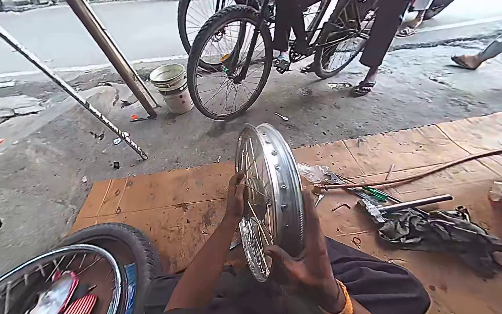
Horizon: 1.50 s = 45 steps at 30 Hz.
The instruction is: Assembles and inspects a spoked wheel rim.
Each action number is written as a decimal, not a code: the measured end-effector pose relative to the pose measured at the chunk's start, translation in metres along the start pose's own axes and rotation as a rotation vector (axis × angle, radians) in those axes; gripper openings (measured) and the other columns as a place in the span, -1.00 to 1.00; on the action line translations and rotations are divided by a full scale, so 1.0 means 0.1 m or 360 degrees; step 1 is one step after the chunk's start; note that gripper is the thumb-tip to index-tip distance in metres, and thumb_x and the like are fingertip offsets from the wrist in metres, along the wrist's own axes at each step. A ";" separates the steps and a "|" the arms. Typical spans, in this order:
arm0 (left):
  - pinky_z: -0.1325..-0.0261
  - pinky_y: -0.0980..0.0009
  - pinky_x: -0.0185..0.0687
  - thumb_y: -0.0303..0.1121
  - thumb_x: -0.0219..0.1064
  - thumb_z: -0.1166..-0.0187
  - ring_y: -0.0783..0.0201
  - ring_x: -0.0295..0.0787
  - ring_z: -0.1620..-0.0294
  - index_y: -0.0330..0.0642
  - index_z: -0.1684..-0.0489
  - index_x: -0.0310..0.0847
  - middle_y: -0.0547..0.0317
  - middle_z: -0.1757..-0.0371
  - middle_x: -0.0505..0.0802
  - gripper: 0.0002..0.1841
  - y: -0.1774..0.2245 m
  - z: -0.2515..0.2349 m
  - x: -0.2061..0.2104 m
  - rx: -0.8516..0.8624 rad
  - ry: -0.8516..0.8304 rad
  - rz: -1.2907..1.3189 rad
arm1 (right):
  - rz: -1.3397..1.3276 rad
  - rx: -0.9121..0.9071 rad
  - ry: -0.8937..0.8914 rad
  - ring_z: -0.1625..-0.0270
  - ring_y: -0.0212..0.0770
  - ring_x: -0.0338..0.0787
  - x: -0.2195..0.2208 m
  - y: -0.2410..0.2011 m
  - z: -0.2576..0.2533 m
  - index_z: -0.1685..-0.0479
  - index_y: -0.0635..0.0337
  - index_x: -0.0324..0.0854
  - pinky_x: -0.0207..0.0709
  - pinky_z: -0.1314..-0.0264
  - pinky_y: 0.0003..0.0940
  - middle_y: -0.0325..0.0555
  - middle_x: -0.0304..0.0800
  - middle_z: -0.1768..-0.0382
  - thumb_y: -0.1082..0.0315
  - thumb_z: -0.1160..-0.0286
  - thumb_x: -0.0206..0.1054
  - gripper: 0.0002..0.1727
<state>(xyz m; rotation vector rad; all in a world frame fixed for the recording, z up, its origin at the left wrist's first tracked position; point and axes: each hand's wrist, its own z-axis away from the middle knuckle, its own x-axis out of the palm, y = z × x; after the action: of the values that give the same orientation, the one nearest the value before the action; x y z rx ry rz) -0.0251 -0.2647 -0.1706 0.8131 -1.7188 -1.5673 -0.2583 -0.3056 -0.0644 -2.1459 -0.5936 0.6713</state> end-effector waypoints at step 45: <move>-0.69 -0.07 0.26 -0.20 -0.16 -0.79 0.06 0.28 -0.75 -0.10 -0.51 0.58 0.00 -0.73 0.45 -0.50 0.15 -0.06 0.42 0.0075 0.0214 -0.0406 | 0.0210 0.0262 -0.0163 -0.66 -0.04 0.46 -0.33 0.06 -0.38 -0.92 0.26 -0.27 0.53 -0.62 -0.11 0.22 0.16 -0.77 -0.03 -0.06 0.62 0.38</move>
<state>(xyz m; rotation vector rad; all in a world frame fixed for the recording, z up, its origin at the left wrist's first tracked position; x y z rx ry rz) -0.0452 -0.3006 -0.1524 1.1726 -1.6097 -1.5998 -0.2578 -0.3499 -0.0398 -2.0180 -0.4371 0.8762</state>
